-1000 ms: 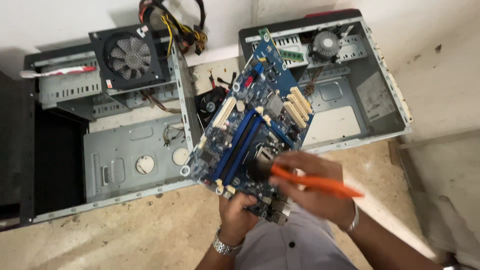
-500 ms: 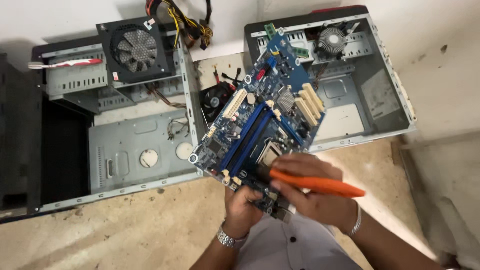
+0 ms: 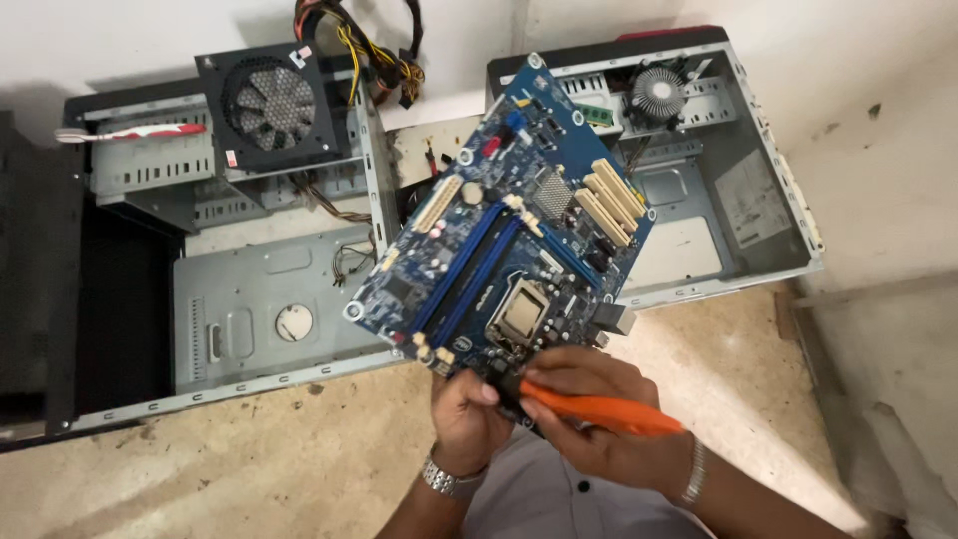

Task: The person holds a blue computer motherboard and uses an orange-handled brush to sweep dust off its surface. They rotate the board to access different areas and continue brushing across slots and connectors.

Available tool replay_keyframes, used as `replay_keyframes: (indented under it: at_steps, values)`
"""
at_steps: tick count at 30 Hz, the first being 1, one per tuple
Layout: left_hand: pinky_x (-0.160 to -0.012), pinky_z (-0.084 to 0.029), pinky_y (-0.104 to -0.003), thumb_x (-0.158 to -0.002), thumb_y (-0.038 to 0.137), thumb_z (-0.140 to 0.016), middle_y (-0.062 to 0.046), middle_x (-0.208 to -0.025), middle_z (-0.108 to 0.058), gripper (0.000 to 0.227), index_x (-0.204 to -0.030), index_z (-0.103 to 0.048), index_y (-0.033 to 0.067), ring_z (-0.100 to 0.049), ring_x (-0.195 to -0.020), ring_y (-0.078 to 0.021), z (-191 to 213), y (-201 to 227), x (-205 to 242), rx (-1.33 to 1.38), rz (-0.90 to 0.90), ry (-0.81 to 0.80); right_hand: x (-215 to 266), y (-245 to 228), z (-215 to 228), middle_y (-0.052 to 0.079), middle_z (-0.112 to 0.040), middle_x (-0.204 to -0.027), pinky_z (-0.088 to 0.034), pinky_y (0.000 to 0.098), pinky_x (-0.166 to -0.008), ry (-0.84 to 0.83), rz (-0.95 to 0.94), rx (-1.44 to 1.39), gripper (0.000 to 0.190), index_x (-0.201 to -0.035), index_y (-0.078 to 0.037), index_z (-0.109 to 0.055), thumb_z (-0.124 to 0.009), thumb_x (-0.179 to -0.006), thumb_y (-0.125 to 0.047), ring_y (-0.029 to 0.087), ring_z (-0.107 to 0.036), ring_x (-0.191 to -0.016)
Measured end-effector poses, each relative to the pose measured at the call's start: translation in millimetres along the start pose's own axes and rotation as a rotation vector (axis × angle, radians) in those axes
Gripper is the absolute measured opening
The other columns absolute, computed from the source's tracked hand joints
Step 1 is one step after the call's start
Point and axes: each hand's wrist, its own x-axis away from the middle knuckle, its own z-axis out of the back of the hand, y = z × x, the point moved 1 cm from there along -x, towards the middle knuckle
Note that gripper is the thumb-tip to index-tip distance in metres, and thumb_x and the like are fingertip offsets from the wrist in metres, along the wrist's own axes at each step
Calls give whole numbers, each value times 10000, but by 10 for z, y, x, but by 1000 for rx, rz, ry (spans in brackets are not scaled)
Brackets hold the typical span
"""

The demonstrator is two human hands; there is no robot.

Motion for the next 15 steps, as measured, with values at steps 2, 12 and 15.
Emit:
replay_keyframes:
  at_steps: [2,12,15]
  values:
    - [-1073,-622,-583,-689,-73,-645,-215,-1343,-777,654,-1340,-704,-67,-753,-1198,-381,95,-58,85,25,16,1,-130,-57,148,122,-848,-1126,-749,361,-891,-50,50,-10,148,-1090,-54,-827,-822,-987,-159,263,-888,-981]
    - [-572,-416,-352,-705,-115,-630,-25,-616,-556,229,-577,-584,70,-478,-569,-140,1278,-617,567,-495,53,155,-327,565,391,146,-787,-1347,-707,394,-981,25,366,492,341,-1341,-72,-757,-878,-1035,-162,282,-824,-1175]
    - [-411,-340,-352,-578,-120,-631,-59,-414,-534,220,-429,-593,37,-449,-389,-144,707,-419,466,-442,128,383,-365,982,490,-3,-797,-1433,-655,311,-955,144,375,626,423,-1478,-174,-740,-887,-1097,-284,173,-838,-1158]
